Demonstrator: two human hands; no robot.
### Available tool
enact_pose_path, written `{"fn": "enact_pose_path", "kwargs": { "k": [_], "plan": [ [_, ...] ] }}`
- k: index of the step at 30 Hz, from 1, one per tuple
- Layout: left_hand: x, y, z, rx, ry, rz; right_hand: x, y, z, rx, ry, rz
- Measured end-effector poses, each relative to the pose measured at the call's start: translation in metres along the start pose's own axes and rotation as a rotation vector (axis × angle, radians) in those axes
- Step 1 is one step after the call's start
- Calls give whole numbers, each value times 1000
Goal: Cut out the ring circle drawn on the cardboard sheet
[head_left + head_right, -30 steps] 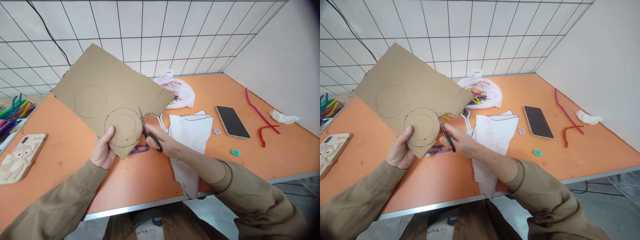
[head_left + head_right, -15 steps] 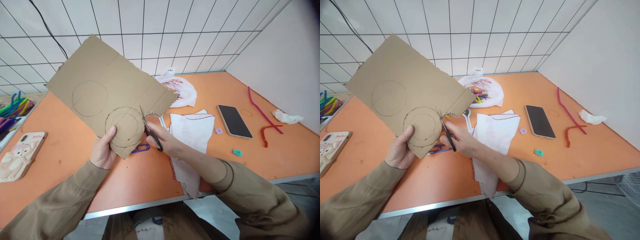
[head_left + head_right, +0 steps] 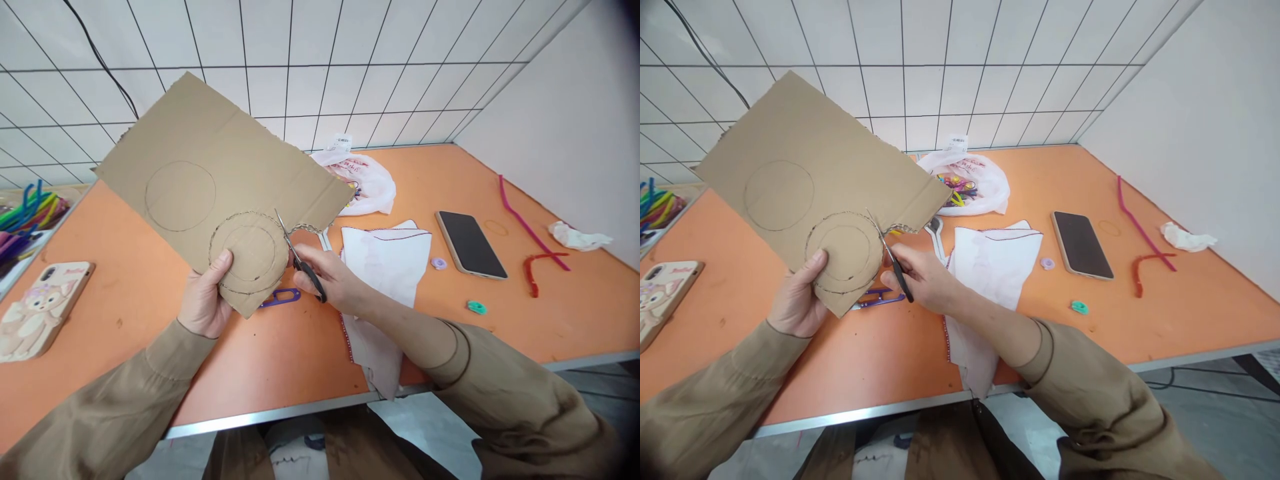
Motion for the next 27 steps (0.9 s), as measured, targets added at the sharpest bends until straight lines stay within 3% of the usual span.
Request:
{"fn": "enact_pose_path", "kwargs": {
  "k": [11,27],
  "plan": [
    [-2,1,2,3,-27,9,-4,-1,-10,20,-29,35],
    [-1,0,-1,-26,24,2,-1,0,-7,-23,-79,-30]
  ]
}}
Point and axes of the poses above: each hand's wrist, its own y-axis towards the middle knuckle, its own x-axis out of the back of the hand, z = x × y, the point moved 7 cm from there along y, towards the middle knuckle, and after that the axes turned 11 degrees about z, right-handed, at the moved point
